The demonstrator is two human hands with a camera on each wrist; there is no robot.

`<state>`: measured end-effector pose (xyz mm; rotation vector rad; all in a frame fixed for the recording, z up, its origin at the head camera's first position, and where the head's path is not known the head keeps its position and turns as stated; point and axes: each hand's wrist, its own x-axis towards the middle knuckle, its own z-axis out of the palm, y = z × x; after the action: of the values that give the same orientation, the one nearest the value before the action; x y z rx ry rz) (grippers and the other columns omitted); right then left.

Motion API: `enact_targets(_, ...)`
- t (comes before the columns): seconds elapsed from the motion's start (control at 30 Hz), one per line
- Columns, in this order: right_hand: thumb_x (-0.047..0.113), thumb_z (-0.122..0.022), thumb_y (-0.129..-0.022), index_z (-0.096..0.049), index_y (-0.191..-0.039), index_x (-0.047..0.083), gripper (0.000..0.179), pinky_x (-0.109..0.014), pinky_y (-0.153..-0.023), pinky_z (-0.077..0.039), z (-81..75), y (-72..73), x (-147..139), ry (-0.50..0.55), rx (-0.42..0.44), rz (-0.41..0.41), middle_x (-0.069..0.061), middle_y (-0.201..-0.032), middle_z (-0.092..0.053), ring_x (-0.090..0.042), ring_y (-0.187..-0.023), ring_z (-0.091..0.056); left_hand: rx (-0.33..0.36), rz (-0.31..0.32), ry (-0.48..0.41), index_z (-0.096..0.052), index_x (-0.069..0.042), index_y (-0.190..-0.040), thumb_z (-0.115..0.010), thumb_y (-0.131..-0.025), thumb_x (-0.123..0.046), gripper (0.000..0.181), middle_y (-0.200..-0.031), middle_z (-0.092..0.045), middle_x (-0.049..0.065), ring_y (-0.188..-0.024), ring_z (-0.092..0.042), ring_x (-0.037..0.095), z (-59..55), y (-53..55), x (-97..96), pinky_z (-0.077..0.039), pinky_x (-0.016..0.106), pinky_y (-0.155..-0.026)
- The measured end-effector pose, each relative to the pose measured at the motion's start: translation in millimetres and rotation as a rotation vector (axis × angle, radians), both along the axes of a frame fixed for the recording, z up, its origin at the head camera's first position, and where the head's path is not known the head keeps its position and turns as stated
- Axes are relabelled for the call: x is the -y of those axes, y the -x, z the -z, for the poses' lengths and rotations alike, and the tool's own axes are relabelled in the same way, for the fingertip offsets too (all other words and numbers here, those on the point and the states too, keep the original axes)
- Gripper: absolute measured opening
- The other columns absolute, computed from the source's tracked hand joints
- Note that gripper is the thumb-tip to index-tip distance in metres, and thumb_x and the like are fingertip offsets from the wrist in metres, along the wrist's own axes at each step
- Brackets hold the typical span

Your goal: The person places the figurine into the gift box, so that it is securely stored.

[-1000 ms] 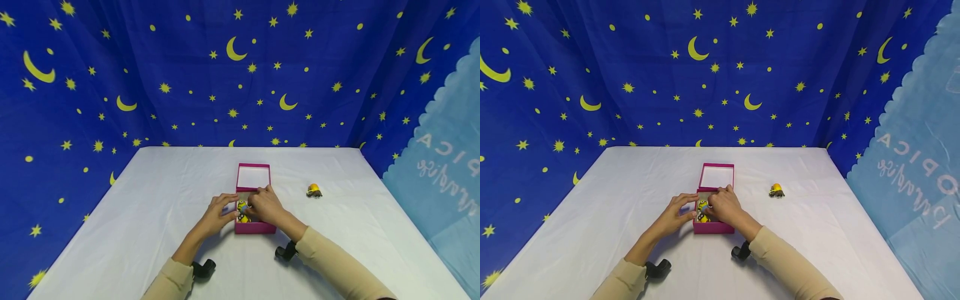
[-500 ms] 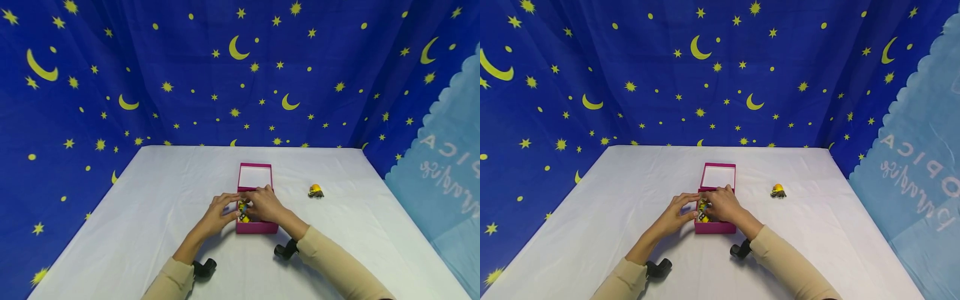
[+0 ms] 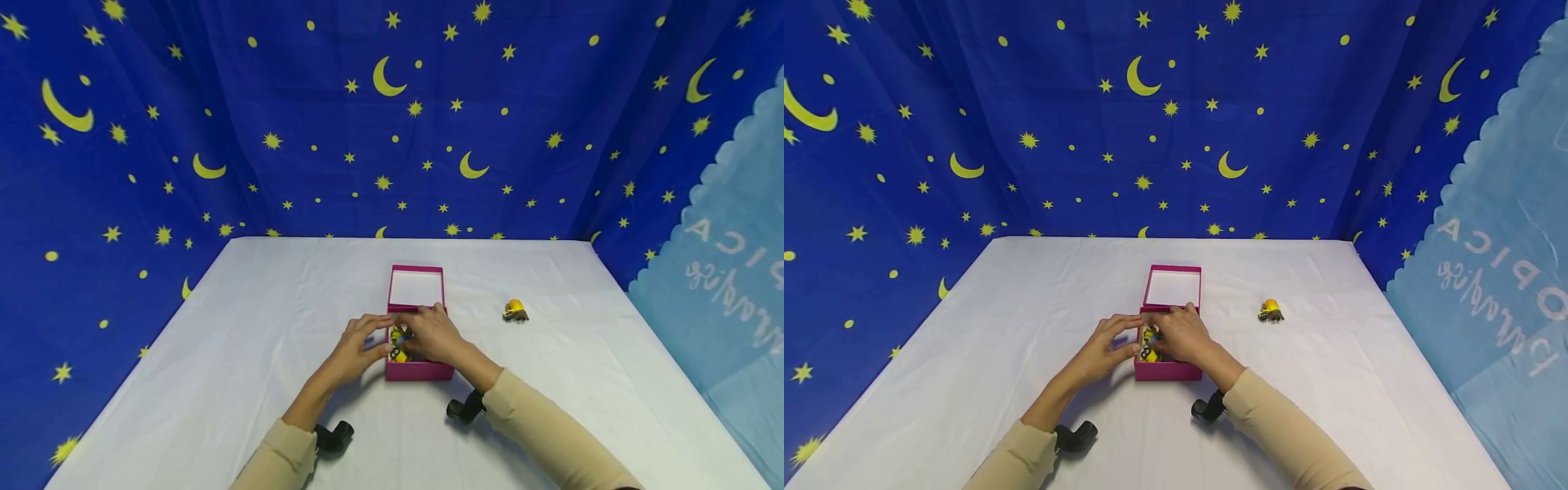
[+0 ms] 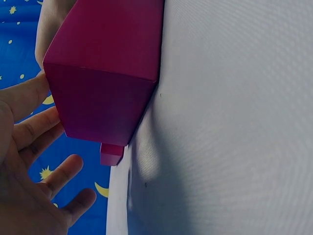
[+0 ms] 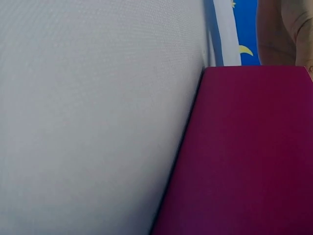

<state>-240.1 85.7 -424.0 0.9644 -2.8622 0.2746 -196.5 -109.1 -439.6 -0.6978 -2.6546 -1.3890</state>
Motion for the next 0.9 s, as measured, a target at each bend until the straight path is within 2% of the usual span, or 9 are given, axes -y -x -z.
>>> enact_targets(0.27, 0.044, -0.078, -0.072, -0.070, -0.104, 0.013, 0.045, -0.037, -0.074, -0.036, 2.2, -0.7, 5.2, 0.003, -0.047, 0.103, 0.003, -0.083, -0.073, -0.019, -0.084, -0.061, 0.000, -0.008, 0.007, -0.056, -0.010, -0.130, -0.066, -0.088, -0.021, 0.044, -0.139, -0.050, 0.001, -0.123, -0.040, 0.024, -0.6, -0.5, 0.7, -0.035, 0.043, -0.097)
enact_targets(0.5, 0.047, -0.077, -0.072, -0.071, -0.102, 0.013, 0.046, -0.037, -0.074, -0.035, 3.3, -1.0, 4.4, 0.028, -0.044, 0.124, 0.004, -0.079, -0.073, -0.019, -0.083, -0.061, 0.000, -0.007, 0.007, -0.056, -0.009, -0.130, -0.066, -0.088, -0.020, 0.044, -0.139, -0.050, 0.001, -0.122, -0.040, 0.023, 2.1, 0.1, 1.2, -0.035, 0.043, -0.097)
enact_targets(0.7, 0.042, -0.077, -0.074, -0.070, -0.103, 0.011, 0.043, -0.038, -0.076, -0.033, -1.4, -4.1, -2.4, 0.085, 0.046, 0.115, 0.004, -0.079, -0.074, -0.018, -0.086, -0.063, 0.016, -0.005, 0.016, -0.056, -0.011, -0.130, -0.065, -0.088, -0.021, 0.044, -0.139, -0.049, 0.000, -0.123, -0.039, 0.022, 2.2, 0.0, 0.1, -0.036, 0.045, -0.098)
enact_targets(0.9, 0.033, -0.077, -0.076, -0.072, -0.099, 0.012, 0.032, -0.039, -0.077, -0.030, -5.6, -9.3, -9.7, 0.118, 0.138, 0.069, 0.004, -0.077, -0.074, -0.012, -0.077, -0.068, 0.037, -0.017, 0.002, -0.057, -0.012, -0.129, -0.066, -0.088, -0.020, 0.044, -0.139, -0.049, -0.001, -0.124, -0.038, 0.023, -1.2, -0.2, -0.2, -0.032, 0.046, -0.099)
